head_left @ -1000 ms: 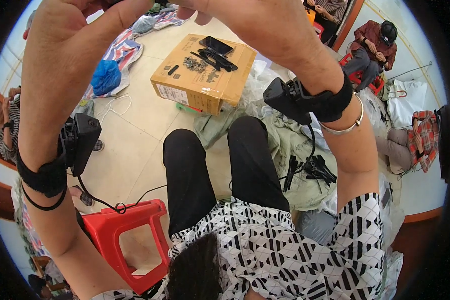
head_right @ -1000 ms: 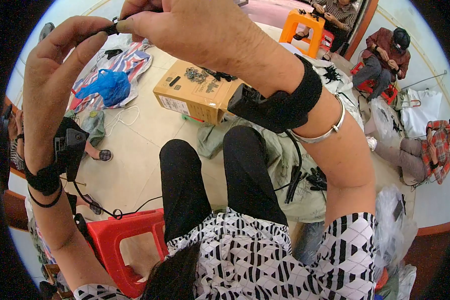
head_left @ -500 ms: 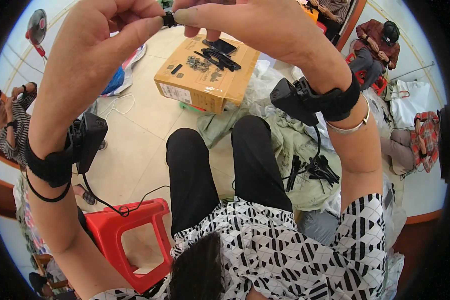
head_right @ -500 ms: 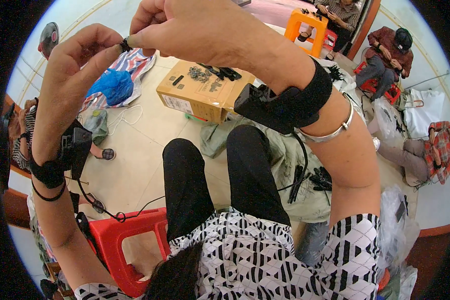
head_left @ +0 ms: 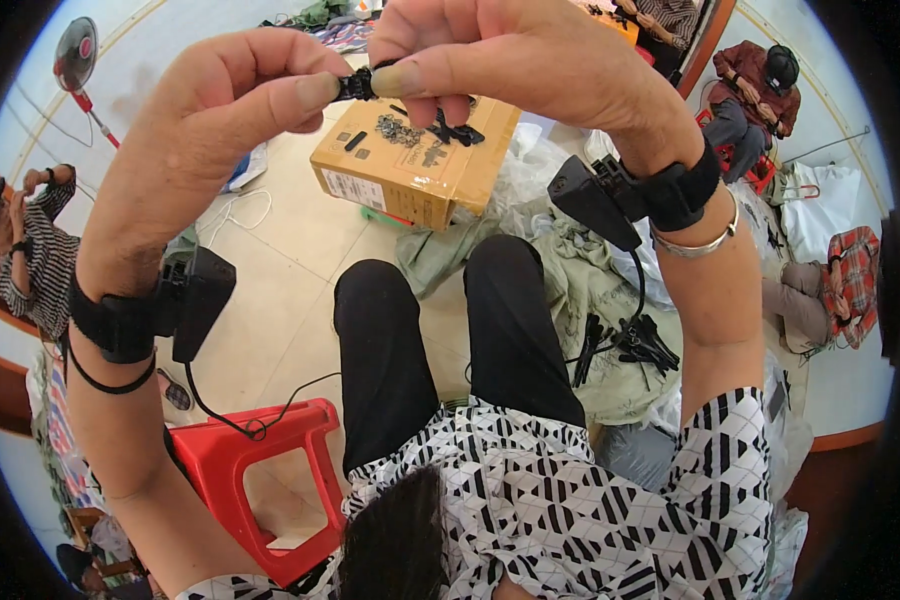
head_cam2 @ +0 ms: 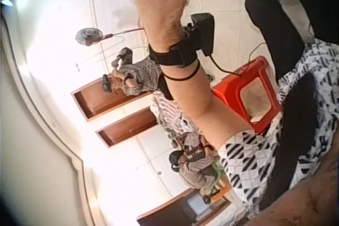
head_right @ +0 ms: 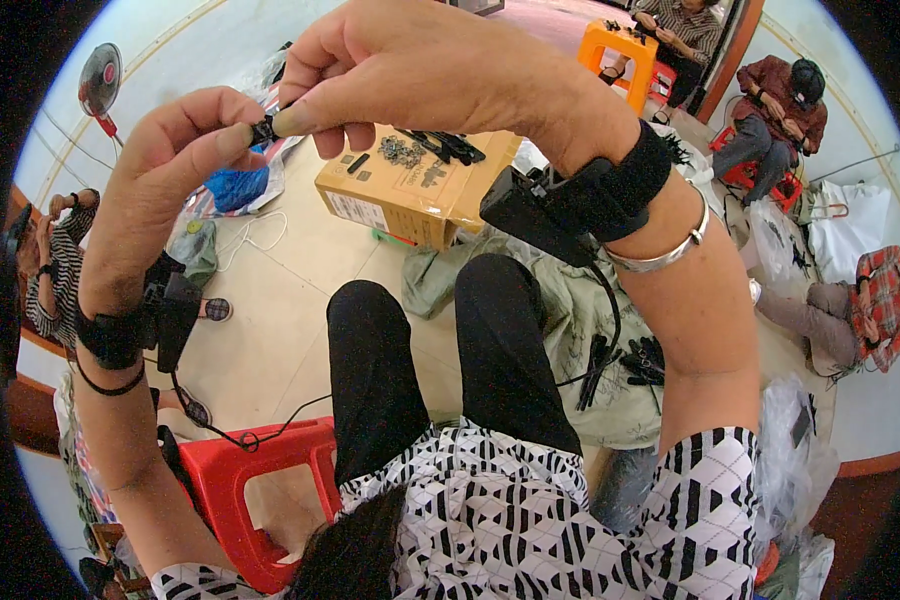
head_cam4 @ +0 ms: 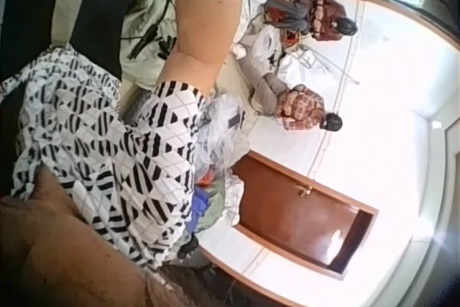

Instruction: Assembling small black straps with metal buckles in a manufacturing workshop.

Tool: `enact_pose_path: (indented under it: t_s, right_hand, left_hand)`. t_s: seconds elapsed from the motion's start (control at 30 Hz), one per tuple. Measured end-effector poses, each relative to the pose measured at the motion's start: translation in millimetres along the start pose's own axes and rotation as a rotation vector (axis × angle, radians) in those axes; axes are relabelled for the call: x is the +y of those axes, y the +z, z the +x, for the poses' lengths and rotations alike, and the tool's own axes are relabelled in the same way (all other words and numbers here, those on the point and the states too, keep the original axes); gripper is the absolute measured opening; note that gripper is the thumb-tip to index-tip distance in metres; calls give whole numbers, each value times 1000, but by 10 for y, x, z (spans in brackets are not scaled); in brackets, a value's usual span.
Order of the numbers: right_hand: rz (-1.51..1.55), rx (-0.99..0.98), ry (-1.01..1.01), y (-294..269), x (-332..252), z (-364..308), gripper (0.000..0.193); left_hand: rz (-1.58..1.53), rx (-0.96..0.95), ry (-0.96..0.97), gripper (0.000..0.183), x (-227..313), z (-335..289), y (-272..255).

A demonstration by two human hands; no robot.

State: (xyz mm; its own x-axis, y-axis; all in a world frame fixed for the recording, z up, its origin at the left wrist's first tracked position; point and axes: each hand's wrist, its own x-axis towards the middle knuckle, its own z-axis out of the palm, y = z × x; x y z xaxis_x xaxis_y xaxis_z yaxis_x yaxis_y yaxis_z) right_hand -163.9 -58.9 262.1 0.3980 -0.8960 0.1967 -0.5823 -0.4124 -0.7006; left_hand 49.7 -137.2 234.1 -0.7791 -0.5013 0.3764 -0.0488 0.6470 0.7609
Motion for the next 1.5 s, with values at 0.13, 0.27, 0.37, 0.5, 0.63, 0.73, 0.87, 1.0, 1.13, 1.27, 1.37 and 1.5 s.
enact_pose_path:
  t_s: [0.13,0.27,0.37,0.5,0.63,0.73,0.87,1.0,1.13,1.27,1.37,1.5]
  right_hand:
    - [307,-28,-236,73,233,-52,11]
    - [226,34,-217,187,434,7,16]
    - [248,55,-182,219,465,-26,15]
    - [200,-41,-167,208,506,-31,14]
    - [291,-24,-186,237,545,-56,14]
    - [397,-40,-156,254,574,-112,13]
    - [377,0,-157,326,646,-145,12]
    - [237,83,-203,331,599,-198,10]
    - [-97,353,-269,455,627,-224,13]
    - [-237,482,-428,595,640,-287,15]
    - [-242,561,-497,626,546,-314,17]
    - [-352,656,-595,624,473,-298,23]
  left_hand:
    - [-163,29,-121,28,-94,-44,65]
    - [-314,-27,-219,24,-211,-37,137]
    - [-300,-33,-249,24,-217,-46,164]
    - [-342,-23,-240,27,-209,-20,217]
    - [-359,-23,-248,27,-216,-22,256]
    - [-457,-70,-248,24,-275,-36,319]
    - [-382,-20,-244,21,-275,-62,432]
    - [-493,-11,-317,18,-196,-51,426]
    - [-20,239,-89,18,-193,-110,544]
    - [222,456,179,18,-203,-195,713]
    - [385,533,425,20,-191,-199,720]
    - [480,577,637,23,-182,-146,661]
